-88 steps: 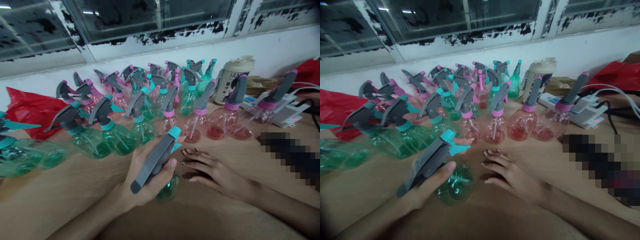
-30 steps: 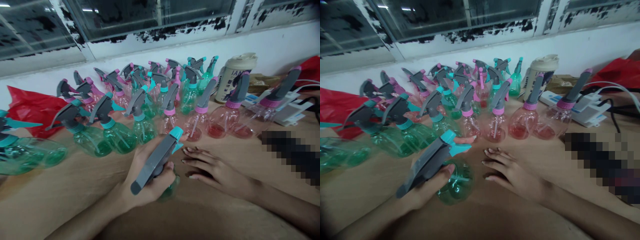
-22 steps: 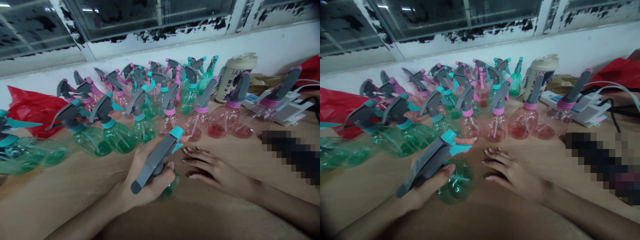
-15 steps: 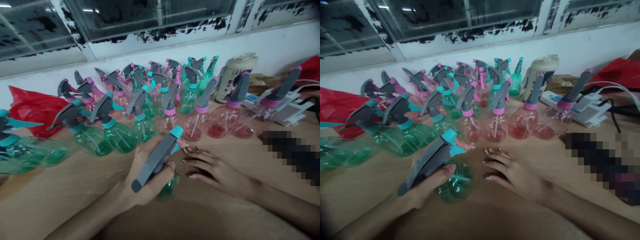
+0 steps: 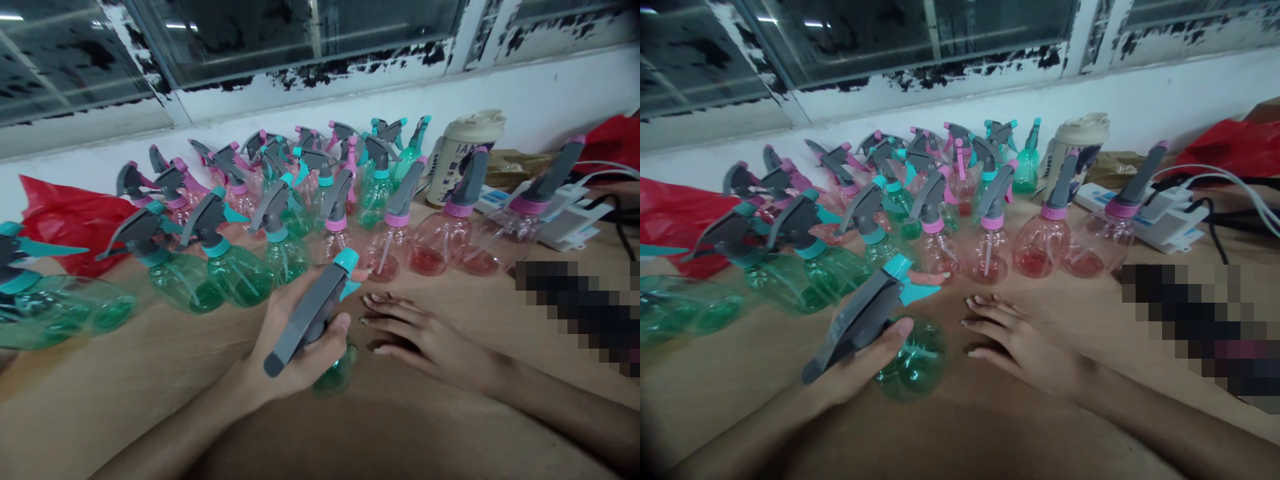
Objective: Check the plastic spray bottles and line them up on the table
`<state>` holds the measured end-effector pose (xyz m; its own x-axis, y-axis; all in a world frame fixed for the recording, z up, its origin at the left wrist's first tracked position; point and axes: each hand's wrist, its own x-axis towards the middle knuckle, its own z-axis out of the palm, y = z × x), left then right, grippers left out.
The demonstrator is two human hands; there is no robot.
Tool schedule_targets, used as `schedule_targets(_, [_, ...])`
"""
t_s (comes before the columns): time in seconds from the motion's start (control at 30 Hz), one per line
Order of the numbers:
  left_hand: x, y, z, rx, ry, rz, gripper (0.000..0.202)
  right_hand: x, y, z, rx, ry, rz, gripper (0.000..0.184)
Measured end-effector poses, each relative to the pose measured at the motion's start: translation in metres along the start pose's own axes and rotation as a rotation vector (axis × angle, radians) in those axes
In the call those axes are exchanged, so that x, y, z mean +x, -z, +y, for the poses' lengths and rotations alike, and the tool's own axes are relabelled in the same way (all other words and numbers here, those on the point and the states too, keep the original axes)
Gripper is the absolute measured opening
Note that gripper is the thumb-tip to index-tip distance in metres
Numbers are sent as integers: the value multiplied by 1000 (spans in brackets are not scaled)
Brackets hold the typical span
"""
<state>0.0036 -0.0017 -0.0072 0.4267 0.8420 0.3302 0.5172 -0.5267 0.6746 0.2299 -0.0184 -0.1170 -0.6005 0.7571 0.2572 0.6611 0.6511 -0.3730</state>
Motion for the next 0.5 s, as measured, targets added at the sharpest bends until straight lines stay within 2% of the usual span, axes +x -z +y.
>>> schedule_targets(0.1, [0,-1,1,-26,-37,-30,36,0,0,0,-17,-2,-11,40])
schedule_targets(0.33, [-2,-7,-1,-79,-53,50,48,0,1,0,-18,9,-24,40])
schedule_targets(0.5, [-2,-6,1,-103,-99,24,55,1,-1,2,-14,28,8,40])
